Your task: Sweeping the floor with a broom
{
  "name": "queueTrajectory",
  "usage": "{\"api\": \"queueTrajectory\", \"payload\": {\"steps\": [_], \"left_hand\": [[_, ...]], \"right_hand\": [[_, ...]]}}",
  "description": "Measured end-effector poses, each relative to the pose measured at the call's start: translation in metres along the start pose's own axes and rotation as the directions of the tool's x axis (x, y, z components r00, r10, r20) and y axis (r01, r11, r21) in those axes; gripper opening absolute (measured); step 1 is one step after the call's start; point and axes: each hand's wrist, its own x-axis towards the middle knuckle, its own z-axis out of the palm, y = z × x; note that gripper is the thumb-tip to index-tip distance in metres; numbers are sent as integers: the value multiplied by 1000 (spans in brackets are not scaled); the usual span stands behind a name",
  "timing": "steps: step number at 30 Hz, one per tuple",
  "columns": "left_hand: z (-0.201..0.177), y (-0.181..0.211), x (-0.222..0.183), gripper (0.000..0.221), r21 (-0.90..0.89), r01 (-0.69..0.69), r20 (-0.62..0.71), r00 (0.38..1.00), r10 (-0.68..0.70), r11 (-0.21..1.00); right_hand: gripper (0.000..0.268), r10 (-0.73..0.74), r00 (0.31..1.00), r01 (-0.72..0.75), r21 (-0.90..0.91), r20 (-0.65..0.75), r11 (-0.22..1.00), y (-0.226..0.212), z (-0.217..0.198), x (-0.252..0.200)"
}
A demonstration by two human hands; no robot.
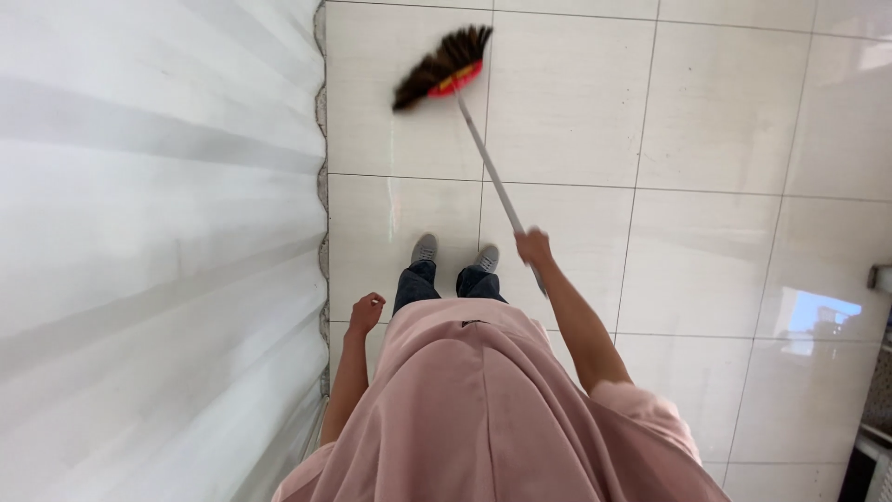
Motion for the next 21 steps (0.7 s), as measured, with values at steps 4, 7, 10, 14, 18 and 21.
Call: {"api": "queueTrajectory", "payload": {"steps": [4, 7, 10, 14, 18, 21], "left_hand": [[-6, -18, -25, 25, -120, 69, -60, 995, -77, 990], [4, -28, -31, 26, -187, 106, -65, 991, -120, 977], [17, -25, -36, 25, 37, 134, -12, 991, -134, 990], [31, 7, -22, 31, 119, 96, 78, 991, -106, 988], [42, 55, 25, 29, 286, -39, 123, 992, 4, 957], [48, 91, 58, 31, 225, -172, 94, 984, 154, 959]], "right_hand": [[37, 9, 1000, -11, 278, 10, 960, -134, -29, -21], [45, -7, 994, -56, 568, 108, 821, -106, -32, 13], [33, -517, 856, 371, -710, 11, 599, -15, -61, 21], [30, -436, 879, 228, -632, -194, 741, 71, -153, -116], [49, 200, 959, -265, -386, -201, 883, 76, -281, -315], [44, 460, 872, -486, -410, -169, 771, 106, -337, -435]]}}
